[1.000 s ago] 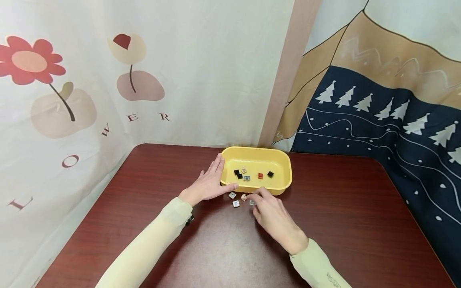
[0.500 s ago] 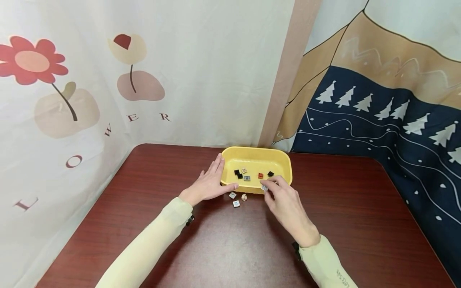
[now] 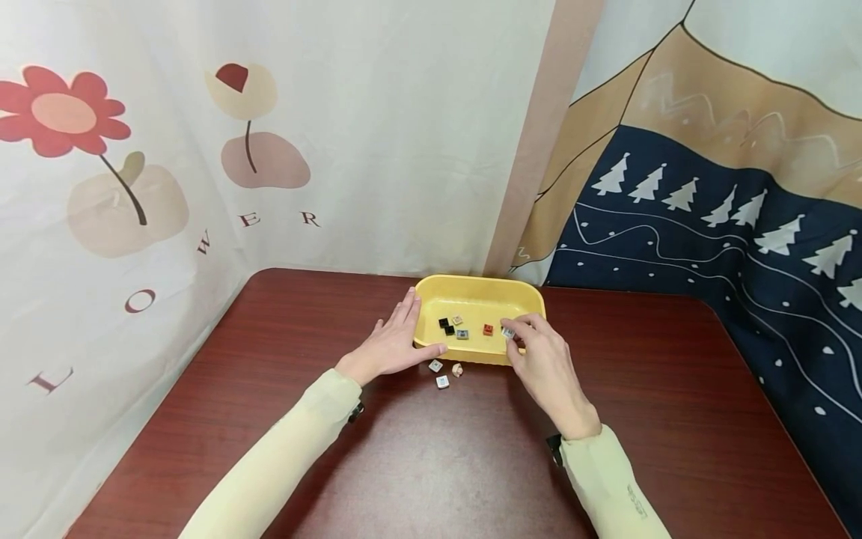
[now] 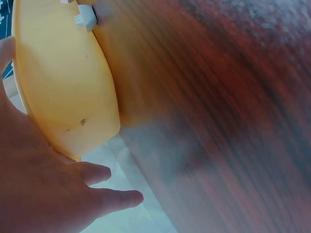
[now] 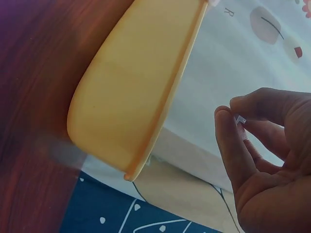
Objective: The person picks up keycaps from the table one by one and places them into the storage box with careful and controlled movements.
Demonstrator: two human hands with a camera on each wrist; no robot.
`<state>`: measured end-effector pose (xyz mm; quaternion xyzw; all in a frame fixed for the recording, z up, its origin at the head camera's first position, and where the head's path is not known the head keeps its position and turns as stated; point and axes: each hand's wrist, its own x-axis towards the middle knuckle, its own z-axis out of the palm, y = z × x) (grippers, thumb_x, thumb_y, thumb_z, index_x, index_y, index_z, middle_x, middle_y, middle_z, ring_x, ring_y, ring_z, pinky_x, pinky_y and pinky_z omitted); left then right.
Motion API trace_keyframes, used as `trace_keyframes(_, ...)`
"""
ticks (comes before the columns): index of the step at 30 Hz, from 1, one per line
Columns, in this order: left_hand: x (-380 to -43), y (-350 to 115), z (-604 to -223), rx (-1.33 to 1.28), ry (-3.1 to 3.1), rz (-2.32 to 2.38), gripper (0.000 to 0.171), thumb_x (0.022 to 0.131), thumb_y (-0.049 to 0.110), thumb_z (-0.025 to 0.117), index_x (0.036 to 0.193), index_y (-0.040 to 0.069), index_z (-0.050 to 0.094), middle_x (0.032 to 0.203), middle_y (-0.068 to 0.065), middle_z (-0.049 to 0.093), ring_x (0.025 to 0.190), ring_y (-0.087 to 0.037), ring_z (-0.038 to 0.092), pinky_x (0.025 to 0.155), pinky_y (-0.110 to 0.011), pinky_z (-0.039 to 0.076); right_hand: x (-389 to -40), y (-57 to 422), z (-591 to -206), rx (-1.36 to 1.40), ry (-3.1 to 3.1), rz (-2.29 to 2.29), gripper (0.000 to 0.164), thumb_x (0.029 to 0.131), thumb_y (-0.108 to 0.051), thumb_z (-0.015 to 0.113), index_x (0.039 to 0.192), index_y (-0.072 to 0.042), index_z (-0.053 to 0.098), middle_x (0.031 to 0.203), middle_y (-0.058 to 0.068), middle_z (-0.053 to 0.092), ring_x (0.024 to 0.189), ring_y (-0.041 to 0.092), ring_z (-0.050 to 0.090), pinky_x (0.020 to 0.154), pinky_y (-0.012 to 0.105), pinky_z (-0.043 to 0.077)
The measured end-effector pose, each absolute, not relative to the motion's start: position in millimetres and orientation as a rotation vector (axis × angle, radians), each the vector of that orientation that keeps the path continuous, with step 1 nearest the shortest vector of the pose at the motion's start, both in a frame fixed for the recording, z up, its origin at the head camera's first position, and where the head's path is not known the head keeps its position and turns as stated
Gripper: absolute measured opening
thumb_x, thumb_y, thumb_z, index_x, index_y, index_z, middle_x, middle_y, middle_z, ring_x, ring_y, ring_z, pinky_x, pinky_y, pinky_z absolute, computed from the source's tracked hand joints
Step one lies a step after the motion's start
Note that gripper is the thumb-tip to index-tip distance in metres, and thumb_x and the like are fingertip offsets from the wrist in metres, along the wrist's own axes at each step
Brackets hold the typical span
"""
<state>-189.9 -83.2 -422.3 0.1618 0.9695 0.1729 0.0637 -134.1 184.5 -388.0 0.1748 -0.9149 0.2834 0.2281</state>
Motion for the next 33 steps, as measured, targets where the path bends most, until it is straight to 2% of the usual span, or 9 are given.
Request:
trace_keyframes(16, -190.3, -83.4, -423.6, 0.485, 2.933, 0.507, 0.116, 0.078, 0.086, 0.037, 0.156, 0.008, 0.000, 0.162, -0.004, -0.013, 0.146, -0.032, 0.010, 0.107, -0.064, 0.021, -156.5, 179.9, -387.8, 0.419, -2.619, 0.768, 0.030, 0.085, -0.003, 0.069, 0.114, -0.001, 0.071, 0.104, 0.013, 0.062, 0.082, 0.024, 0.061, 0.070, 0.040, 0.052)
trace_keyframes(23, -189.2, -83.0, -422.7, 0.477, 2.925, 0.520, 0.116, 0.078, 0.085, 0.038, 0.156, 0.008, -0.001, 0.160, 0.000, -0.017, 0.146, -0.032, 0.010, 0.107, -0.064, 0.019, -166.7, 176.4, -390.3, 0.414, -2.657, 0.762, 0.030, 0.085, -0.002, 0.069, 0.115, 0.000, 0.070, 0.104, 0.015, 0.061, 0.083, 0.026, 0.061, 0.074, 0.043, 0.053)
trace_keyframes(33, -188.2, -82.4, -421.9, 0.470, 2.922, 0.535, 0.116, 0.078, 0.084, 0.040, 0.156, 0.009, -0.002, 0.162, -0.003, -0.013, 0.146, -0.029, 0.007, 0.108, -0.063, 0.018, -179.3, 170.6, -396.1, 0.396, -2.748, 0.777, 0.029, 0.088, -0.004, 0.065, 0.116, 0.000, 0.069, 0.106, 0.017, 0.062, 0.090, 0.029, 0.059, 0.080, 0.047, 0.051)
